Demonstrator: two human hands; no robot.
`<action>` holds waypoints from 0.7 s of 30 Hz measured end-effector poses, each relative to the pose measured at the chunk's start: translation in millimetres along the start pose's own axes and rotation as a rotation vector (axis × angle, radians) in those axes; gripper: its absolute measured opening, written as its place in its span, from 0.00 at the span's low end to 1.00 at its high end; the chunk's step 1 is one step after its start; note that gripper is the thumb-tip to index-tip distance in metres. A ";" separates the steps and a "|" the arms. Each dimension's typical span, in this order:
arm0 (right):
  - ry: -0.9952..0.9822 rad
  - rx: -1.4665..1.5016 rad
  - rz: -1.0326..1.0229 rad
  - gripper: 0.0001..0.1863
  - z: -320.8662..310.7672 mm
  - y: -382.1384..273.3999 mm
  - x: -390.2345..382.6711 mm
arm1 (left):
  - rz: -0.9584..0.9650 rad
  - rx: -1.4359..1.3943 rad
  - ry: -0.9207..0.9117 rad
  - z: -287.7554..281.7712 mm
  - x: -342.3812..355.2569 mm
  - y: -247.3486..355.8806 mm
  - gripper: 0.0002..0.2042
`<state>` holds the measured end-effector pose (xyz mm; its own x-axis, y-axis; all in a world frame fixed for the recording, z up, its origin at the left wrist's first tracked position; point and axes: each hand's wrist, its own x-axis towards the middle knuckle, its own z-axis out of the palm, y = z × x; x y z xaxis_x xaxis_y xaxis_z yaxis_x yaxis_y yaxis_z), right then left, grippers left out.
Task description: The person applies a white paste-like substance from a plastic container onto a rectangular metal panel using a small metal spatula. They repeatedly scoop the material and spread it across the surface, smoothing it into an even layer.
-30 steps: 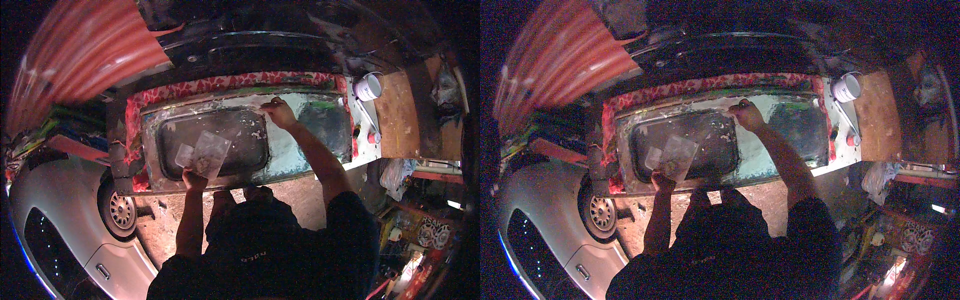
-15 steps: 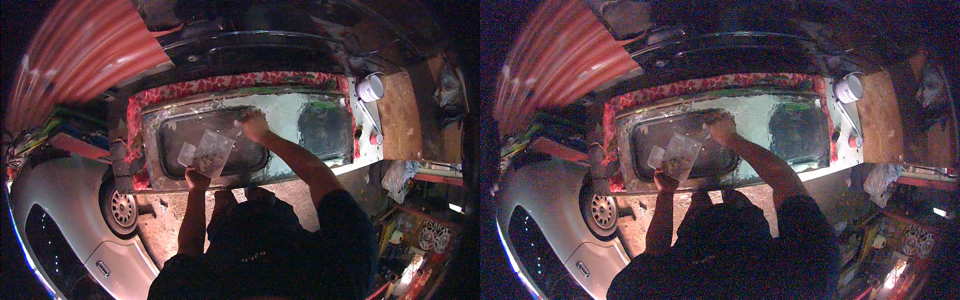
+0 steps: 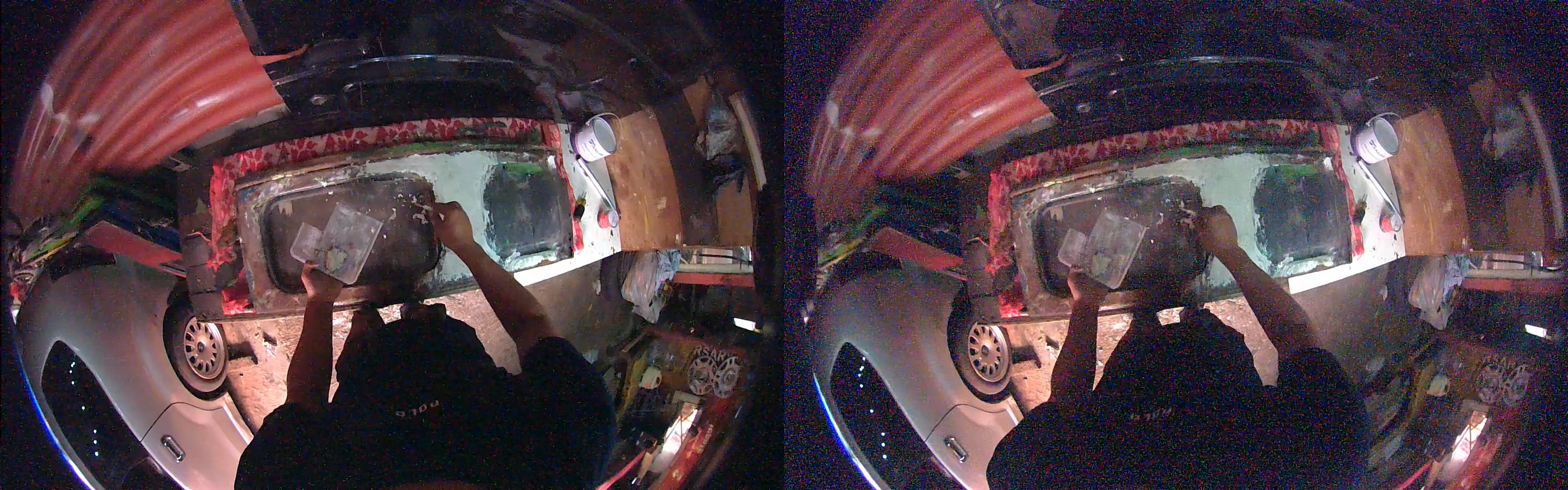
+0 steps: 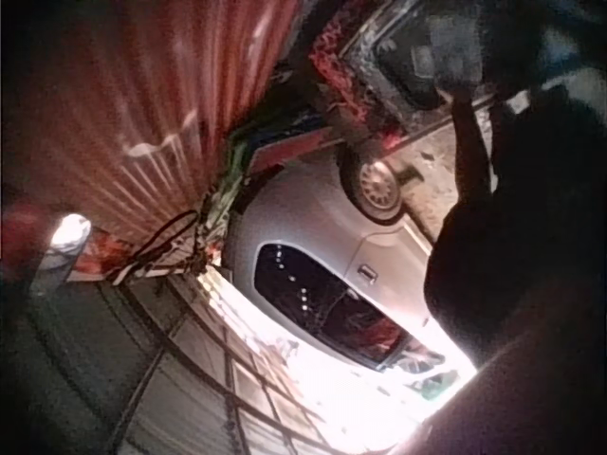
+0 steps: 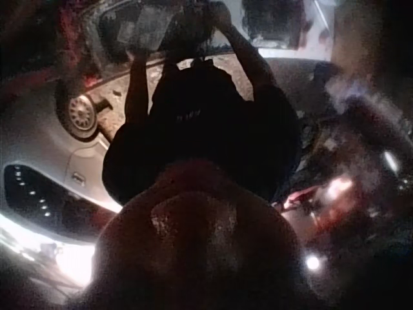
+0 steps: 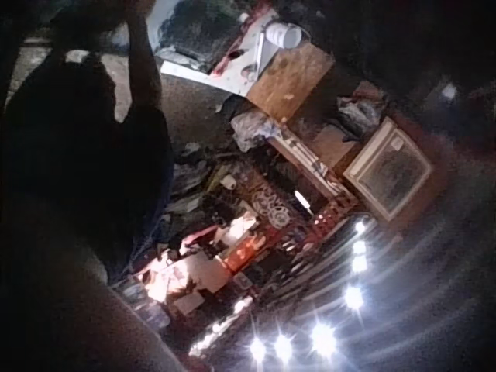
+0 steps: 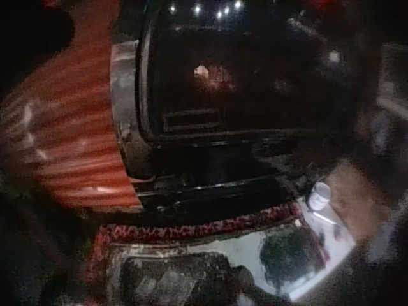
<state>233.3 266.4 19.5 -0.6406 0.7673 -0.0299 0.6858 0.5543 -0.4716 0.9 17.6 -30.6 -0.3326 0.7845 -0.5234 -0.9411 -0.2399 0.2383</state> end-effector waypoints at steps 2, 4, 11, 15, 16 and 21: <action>0.105 0.115 0.026 0.12 -5.5 1.4 -12.0 | -0.027 -0.040 -0.006 9.0 -0.3 -0.9 0.31; 0.230 0.232 -0.031 0.11 -14.9 0.5 -21.5 | 0.006 0.014 -0.091 27.2 0.3 -4.4 0.31; 0.190 0.489 0.144 0.13 -48.1 -6.0 -44.8 | -0.083 -0.001 -0.185 58.3 -6.8 -17.3 0.31; 0.043 0.728 0.173 0.16 -71.5 -24.1 -53.3 | 0.038 0.062 -0.313 88.8 -21.2 -29.9 0.31; 0.025 0.769 0.152 0.16 -86.0 -40.7 -55.9 | 0.031 0.055 -0.298 95.3 -28.8 -31.5 0.31; 0.048 0.805 -0.017 0.16 -81.4 -44.4 -49.6 | 0.071 0.067 -0.266 122.2 -48.6 -48.0 0.30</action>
<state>262.8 230.0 113.7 -0.6205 0.7841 0.0121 0.2051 0.1772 -0.9626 69.8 60.9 83.4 -0.3615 0.8918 -0.2722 -0.9069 -0.2685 0.3246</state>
